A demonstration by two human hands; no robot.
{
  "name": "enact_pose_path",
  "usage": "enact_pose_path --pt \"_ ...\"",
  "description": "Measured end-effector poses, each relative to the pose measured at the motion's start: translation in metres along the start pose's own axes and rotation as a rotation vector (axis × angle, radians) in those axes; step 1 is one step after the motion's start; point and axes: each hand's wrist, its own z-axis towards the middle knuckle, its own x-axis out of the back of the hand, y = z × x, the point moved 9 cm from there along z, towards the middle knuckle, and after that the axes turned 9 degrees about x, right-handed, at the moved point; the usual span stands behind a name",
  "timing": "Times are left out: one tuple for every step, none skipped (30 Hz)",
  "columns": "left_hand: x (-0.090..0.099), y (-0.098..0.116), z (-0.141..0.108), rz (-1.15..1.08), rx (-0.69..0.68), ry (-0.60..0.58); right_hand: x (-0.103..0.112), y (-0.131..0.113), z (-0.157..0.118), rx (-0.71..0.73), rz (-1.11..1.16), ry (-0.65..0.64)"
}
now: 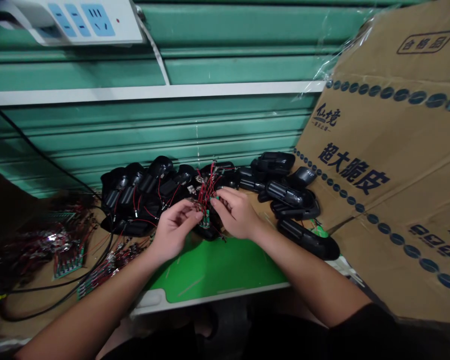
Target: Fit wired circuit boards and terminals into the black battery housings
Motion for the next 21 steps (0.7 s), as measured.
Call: enact_pose_path --pt "-0.005 -0.002 -0.001 0.015 0.013 -0.035 0.002 -0.002 0.0 0.01 -0.008 0.023" --pt "-0.009 -0.003 -0.003 0.019 0.019 -0.058 0.003 -0.003 0.0 0.019 -0.014 0.039" --pt "-0.011 -0.004 -0.004 0.018 0.015 -0.068 0.003 -0.004 0.0 0.026 -0.017 0.044" --pt "-0.012 -0.003 -0.005 0.014 0.004 -0.068 0.003 -0.004 0.0 0.028 -0.017 0.041" --pt "-0.011 -0.002 -0.005 0.008 -0.01 -0.057 0.002 -0.004 0.0 0.029 -0.017 0.037" --pt "-0.009 -0.001 -0.005 0.002 -0.023 -0.039 0.002 -0.005 0.0 0.032 -0.015 0.035" --pt "-0.007 0.0 -0.004 -0.003 -0.03 -0.018 0.001 -0.005 0.0 0.037 -0.013 0.03" --pt "-0.004 0.001 -0.004 -0.007 -0.029 0.003 0.001 -0.006 0.0 0.04 -0.01 0.025" --pt "-0.002 0.001 -0.002 -0.01 -0.019 0.023 0.0 -0.007 0.0 0.042 -0.008 0.021" --pt "0.001 0.001 -0.001 -0.016 -0.004 0.045 0.0 -0.007 0.0 0.042 -0.006 0.017" --pt "0.004 0.0 0.0 -0.021 0.011 0.065 -0.001 -0.007 0.0 0.04 -0.005 0.013" --pt "0.007 0.0 0.0 -0.027 0.025 0.082 -0.001 -0.007 0.0 0.035 -0.006 0.011" --pt "0.009 -0.001 0.001 -0.034 0.037 0.093 -0.001 -0.007 -0.001 0.033 -0.009 0.011" --pt "0.01 -0.001 0.002 -0.04 0.046 0.1 -0.001 -0.007 -0.001 0.034 -0.013 0.011" --pt "0.011 -0.001 0.002 -0.046 0.053 0.101 -0.001 -0.008 -0.001 0.038 -0.017 0.012" --pt "0.011 -0.002 0.003 -0.052 0.061 0.095 -0.001 -0.009 -0.001 0.044 -0.017 0.012" --pt "0.011 -0.003 0.003 -0.06 0.068 0.087 -0.001 -0.009 -0.001 0.047 -0.012 0.016" --pt "0.011 -0.003 0.003 -0.068 0.075 0.081 -0.001 -0.009 -0.001 0.048 -0.003 0.022" --pt "0.011 -0.004 0.003 -0.074 0.08 0.077 0.0 -0.009 0.0 0.045 0.007 0.029" --pt "0.011 -0.004 0.003 -0.077 0.082 0.075 0.0 -0.009 0.0 0.039 0.017 0.037" --pt "0.011 -0.004 0.003 -0.075 0.08 0.078 0.001 -0.008 0.0 0.032 0.026 0.043"
